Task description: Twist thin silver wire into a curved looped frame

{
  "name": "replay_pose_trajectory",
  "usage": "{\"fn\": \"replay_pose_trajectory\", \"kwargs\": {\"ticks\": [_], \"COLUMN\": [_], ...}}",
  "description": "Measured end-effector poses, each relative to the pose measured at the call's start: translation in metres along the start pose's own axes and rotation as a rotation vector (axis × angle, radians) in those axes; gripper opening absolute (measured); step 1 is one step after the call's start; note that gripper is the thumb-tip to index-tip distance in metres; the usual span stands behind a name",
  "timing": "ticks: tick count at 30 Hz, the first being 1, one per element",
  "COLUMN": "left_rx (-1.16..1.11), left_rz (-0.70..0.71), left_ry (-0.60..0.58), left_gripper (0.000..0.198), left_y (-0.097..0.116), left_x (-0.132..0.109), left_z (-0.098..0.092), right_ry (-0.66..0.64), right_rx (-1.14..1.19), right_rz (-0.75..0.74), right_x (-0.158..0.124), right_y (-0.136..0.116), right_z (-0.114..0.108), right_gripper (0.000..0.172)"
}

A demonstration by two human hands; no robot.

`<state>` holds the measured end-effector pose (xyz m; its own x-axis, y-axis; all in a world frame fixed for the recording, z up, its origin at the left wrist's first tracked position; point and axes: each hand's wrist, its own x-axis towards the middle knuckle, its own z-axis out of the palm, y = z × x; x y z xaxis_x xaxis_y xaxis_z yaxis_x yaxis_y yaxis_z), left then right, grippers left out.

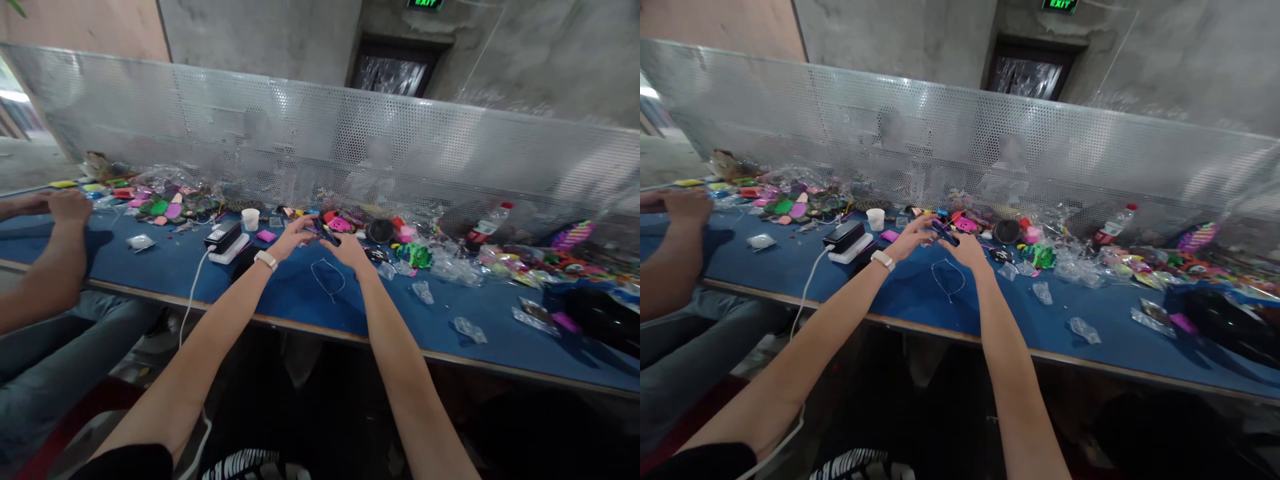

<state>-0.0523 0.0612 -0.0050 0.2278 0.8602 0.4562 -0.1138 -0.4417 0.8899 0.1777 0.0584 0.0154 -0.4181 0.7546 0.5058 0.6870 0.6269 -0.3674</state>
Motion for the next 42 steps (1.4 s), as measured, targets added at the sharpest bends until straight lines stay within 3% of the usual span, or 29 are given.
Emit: {"fn": "replay_pose_trajectory", "kwargs": {"ticks": [3,5,9,14,24,30,33,38,42], "left_rx": [-0.060,-0.071,-0.028,-0.028,-0.051,-0.163,-0.102,0.112,0.260], "left_rz": [-0.016,-0.013,-0.003,-0.015,-0.053,-0.039,-0.003,0.079,0.146], "left_ry": [-0.174,-0.200,-0.163,-0.129,-0.139,-0.136,-0.131,-0.073,-0.023], "left_gripper": [0.059,0.053,0.043,0.046,0.048,0.068,0.074,0.042,0.033], "left_y": [0.002,0.003,0.002,0.001,0.000,0.007,0.008,0.008,0.010], "left_x": [-0.002,-0.003,-0.003,-0.003,-0.004,-0.005,-0.005,-0.003,-0.002], "left_z": [-0.002,-0.003,-0.005,-0.007,-0.009,-0.011,-0.012,-0.013,-0.014], "right_ry": [-0.048,-0.078,-0.106,-0.077,-0.155,-0.131,-0.105,-0.126,-0.171], "right_rx": [-0.019,-0.021,-0.037,-0.084,-0.077,-0.050,-0.056,-0.024,0.007], "right_rz": [-0.006,-0.017,-0.030,-0.030,-0.011,-0.030,-0.022,-0.014,0.004], "right_x": [-0.001,-0.001,0.000,-0.001,0.000,0.002,0.002,0.002,0.001], "right_y": [-0.001,-0.001,-0.003,-0.009,-0.014,-0.012,-0.010,-0.009,-0.010], "right_z": [0.000,0.000,0.000,0.002,-0.003,0.000,0.002,0.002,0.000], "right_gripper": [0.048,0.047,0.045,0.043,0.056,0.058,0.060,0.065,0.064]}}
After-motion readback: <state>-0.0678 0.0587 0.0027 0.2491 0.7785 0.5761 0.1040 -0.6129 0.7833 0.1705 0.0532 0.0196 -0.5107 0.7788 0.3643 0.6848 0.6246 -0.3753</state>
